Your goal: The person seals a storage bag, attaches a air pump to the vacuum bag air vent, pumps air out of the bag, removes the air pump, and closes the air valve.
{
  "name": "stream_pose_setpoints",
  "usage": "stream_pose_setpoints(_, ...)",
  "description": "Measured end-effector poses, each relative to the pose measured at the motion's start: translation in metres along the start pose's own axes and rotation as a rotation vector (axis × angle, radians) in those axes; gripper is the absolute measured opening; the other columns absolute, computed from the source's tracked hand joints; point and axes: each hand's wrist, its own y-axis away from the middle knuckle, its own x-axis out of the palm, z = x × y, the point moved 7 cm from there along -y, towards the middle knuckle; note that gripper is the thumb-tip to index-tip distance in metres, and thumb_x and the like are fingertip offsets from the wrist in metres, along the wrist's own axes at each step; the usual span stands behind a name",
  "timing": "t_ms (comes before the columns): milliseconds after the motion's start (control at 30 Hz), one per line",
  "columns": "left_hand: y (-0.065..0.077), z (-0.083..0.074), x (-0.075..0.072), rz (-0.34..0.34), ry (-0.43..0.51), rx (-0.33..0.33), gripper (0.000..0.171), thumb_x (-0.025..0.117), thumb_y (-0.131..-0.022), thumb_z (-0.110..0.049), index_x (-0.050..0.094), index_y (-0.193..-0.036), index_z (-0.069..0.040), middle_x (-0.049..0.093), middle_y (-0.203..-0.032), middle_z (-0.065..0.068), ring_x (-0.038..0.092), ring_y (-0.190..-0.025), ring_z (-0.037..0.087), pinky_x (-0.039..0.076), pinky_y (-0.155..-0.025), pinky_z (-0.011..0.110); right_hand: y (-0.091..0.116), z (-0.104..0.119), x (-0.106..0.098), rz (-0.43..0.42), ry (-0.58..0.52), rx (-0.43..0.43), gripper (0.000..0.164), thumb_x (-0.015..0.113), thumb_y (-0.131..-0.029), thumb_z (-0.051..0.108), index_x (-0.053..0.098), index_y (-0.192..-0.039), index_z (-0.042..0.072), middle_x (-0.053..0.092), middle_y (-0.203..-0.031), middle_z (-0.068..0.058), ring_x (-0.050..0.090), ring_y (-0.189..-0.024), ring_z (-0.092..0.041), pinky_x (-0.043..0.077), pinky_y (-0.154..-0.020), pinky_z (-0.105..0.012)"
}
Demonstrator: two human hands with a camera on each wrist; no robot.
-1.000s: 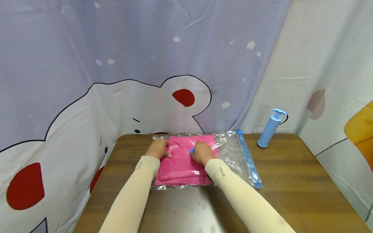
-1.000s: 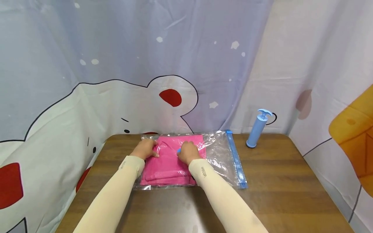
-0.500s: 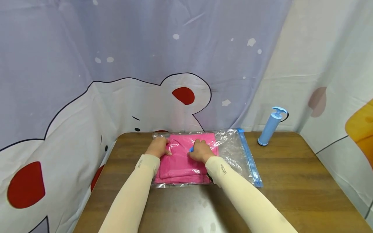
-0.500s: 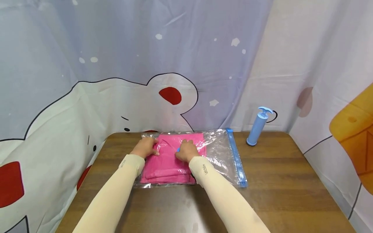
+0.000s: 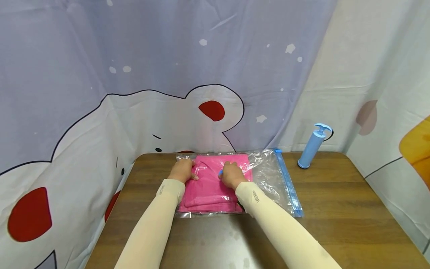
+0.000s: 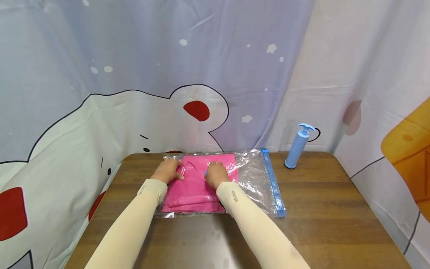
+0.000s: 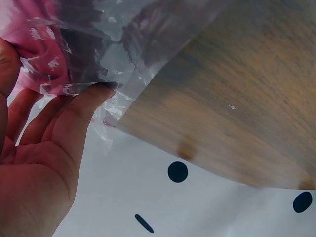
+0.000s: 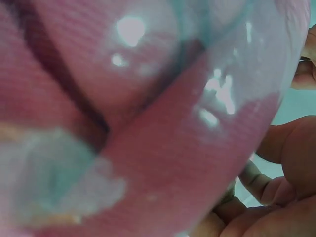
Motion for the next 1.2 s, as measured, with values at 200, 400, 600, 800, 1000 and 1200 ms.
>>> stream_pose_setpoints(200,-0.001,-0.002,0.001,0.029,0.013,-0.013,0.079,0.104,-0.079,-0.041,0.076,-0.147,-0.011,0.079,-0.143,0.017,0.075,-0.13,0.041,0.062,-0.114,0.059,-0.001,-0.005,0.003,-0.014,0.006,-0.027,0.029,0.081,-0.098,0.017,0.069,-0.121,0.004,0.072,-0.111,-0.025,0.073,-0.099,-0.042,0.066,-0.091,-0.061)
stream_pose_setpoints(400,-0.004,-0.001,0.004,0.026,0.003,-0.008,0.078,0.104,-0.078,-0.039,0.077,-0.146,-0.01,0.08,-0.143,0.017,0.075,-0.131,0.043,0.061,-0.115,0.06,-0.008,-0.014,0.009,0.041,-0.048,-0.039,0.041,0.086,-0.095,0.023,0.07,-0.13,0.007,0.072,-0.116,-0.023,0.071,-0.102,-0.037,0.065,-0.093,-0.056)
stream_pose_setpoints(600,-0.005,-0.002,0.006,0.007,0.009,0.004,0.073,0.106,-0.074,-0.041,0.082,-0.136,-0.01,0.084,-0.13,0.018,0.077,-0.123,0.043,0.064,-0.11,0.058,-0.022,-0.03,0.012,0.021,-0.026,-0.001,0.048,0.089,-0.089,0.047,0.072,-0.105,0.006,0.077,-0.091,-0.012,0.07,-0.081,-0.027,0.065,-0.08,-0.047)
stream_pose_setpoints(800,-0.007,-0.001,0.008,-0.02,-0.011,0.024,0.067,0.108,-0.07,-0.039,0.085,-0.125,-0.01,0.085,-0.119,0.016,0.079,-0.111,0.039,0.066,-0.102,0.057,-0.027,-0.03,0.014,-0.045,0.083,-0.1,0.041,0.089,-0.089,0.039,0.061,-0.067,0.021,0.065,-0.067,0.002,0.057,-0.064,-0.019,0.053,-0.062,-0.039)
stream_pose_setpoints(1000,-0.007,0.0,0.007,-0.02,-0.025,0.034,0.066,0.107,-0.073,-0.041,0.085,-0.126,-0.009,0.085,-0.121,0.017,0.079,-0.113,0.039,0.065,-0.103,0.058,-0.029,-0.02,0.018,-0.122,0.209,-0.219,0.021,0.084,-0.091,0.021,0.07,-0.076,0.016,0.077,-0.079,-0.007,0.073,-0.074,-0.029,0.066,-0.076,-0.049)
stream_pose_setpoints(1200,-0.005,0.001,0.004,-0.011,-0.011,0.03,0.068,0.106,-0.076,-0.036,0.083,-0.134,-0.008,0.083,-0.13,0.021,0.078,-0.122,0.045,0.064,-0.109,0.06,-0.032,-0.014,0.02,-0.084,0.245,-0.245,0.004,0.082,-0.09,0.015,0.084,-0.093,0.018,0.084,-0.094,-0.004,0.08,-0.089,-0.028,0.068,-0.084,-0.049)
